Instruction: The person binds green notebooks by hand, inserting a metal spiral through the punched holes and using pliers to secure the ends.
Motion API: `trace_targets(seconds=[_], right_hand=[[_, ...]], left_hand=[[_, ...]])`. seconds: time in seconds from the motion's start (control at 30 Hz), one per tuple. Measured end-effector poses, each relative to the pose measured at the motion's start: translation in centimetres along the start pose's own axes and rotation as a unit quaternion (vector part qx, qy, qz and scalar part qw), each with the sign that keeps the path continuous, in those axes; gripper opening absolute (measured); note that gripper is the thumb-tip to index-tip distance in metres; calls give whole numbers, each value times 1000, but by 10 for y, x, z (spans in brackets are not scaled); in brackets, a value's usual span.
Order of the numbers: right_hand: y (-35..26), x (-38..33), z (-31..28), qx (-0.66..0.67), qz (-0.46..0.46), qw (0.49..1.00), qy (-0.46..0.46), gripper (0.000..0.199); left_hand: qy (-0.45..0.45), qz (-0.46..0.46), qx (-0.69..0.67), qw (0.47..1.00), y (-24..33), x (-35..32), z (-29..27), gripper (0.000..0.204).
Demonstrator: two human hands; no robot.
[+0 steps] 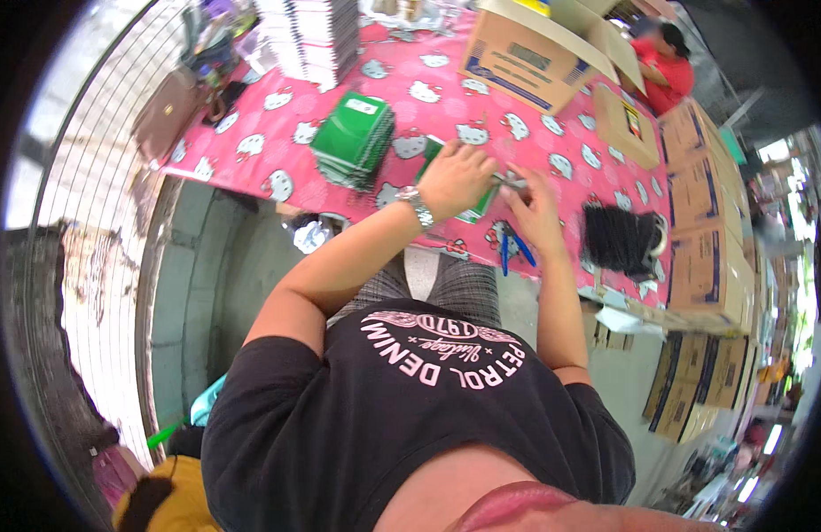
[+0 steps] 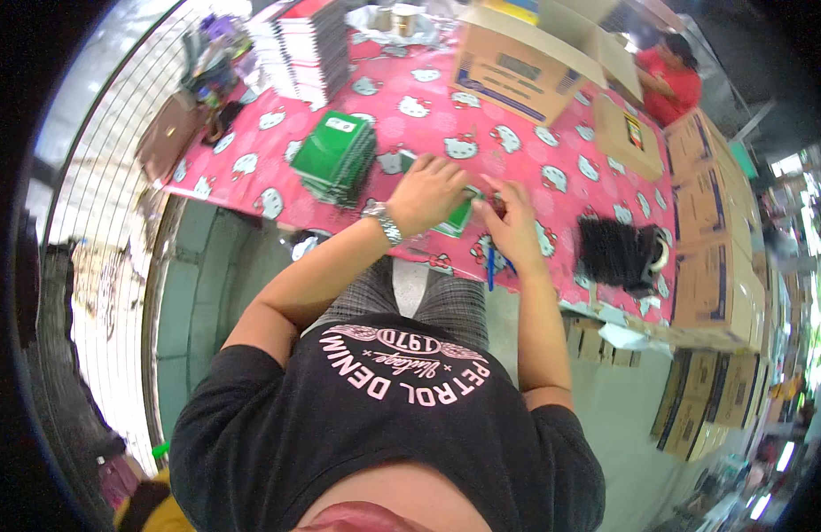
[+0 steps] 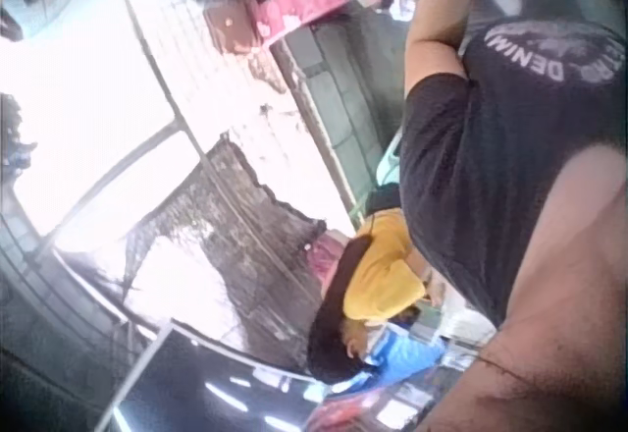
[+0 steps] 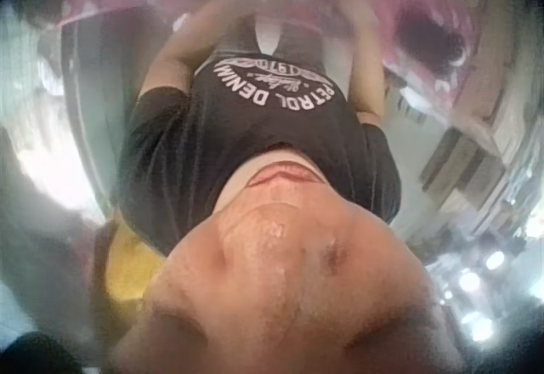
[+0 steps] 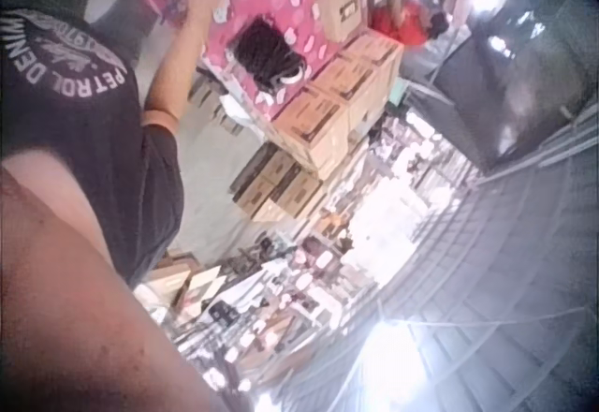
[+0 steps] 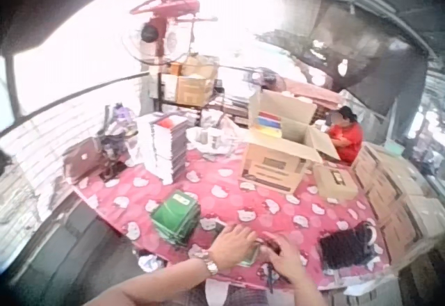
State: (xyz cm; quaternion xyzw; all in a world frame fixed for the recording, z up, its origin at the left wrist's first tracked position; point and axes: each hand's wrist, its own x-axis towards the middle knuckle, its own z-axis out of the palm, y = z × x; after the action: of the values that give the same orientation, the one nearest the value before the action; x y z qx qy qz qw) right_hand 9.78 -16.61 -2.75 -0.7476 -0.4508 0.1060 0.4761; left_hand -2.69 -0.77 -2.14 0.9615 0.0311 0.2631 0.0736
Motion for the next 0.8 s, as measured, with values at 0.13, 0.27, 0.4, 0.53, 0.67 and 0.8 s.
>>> trace_targets(seconds=[0.13,0.27,0.4,0.53,0.67,0.8], right_hand=[[5,-1,-12,10,53,998,-27,30],[-27,1,-10,-58,-38,996,-57,32],[-14,18,-23,197,196,947,-159,37],[170,40,-25,-187,178,966,-27,62],[160,10,48,-454,268,848,-51,82],[175,10,7,-208,220,953,-25,77]], left_hand=[[-16,19,-1,1000,7,4,-4,23],[13,24,-8,1000,0,-3,5,22],[26,19,3,999,0,-11,7,20],[37,53,-33,997,2,3,13,24],[46,-9,-33,998,-7,-18,21,33],[46,-44,2,998,-2,-9,12,37]])
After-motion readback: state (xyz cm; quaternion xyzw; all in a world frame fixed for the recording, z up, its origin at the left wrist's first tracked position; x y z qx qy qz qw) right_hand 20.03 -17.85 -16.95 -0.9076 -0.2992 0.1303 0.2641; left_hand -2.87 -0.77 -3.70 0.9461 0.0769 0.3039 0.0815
